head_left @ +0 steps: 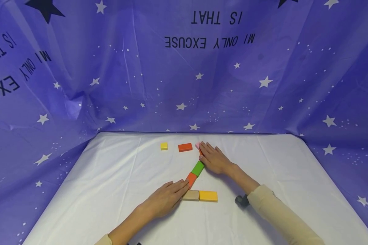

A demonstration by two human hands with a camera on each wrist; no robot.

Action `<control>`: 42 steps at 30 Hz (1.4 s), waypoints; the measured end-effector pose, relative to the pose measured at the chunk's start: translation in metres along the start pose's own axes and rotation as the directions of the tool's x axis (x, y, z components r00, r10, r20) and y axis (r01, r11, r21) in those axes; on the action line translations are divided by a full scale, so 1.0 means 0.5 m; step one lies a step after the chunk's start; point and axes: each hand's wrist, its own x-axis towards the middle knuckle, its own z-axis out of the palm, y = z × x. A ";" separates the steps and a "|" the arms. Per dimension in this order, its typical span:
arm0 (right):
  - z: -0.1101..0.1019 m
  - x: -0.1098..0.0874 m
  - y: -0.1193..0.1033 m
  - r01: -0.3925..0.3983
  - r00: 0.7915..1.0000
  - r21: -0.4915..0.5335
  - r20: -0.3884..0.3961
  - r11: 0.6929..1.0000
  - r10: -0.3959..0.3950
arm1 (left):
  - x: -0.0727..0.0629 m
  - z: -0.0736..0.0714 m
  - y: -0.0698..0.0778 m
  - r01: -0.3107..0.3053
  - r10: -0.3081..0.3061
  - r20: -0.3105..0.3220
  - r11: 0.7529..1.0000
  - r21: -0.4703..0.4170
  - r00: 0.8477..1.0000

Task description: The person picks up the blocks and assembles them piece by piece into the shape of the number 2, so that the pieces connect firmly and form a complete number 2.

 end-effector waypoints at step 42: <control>-0.006 0.003 -0.012 0.027 0.997 -0.142 0.076 0.990 -0.016 | 0.164 0.011 -0.158 0.148 -0.341 -0.169 0.732 -0.665 0.925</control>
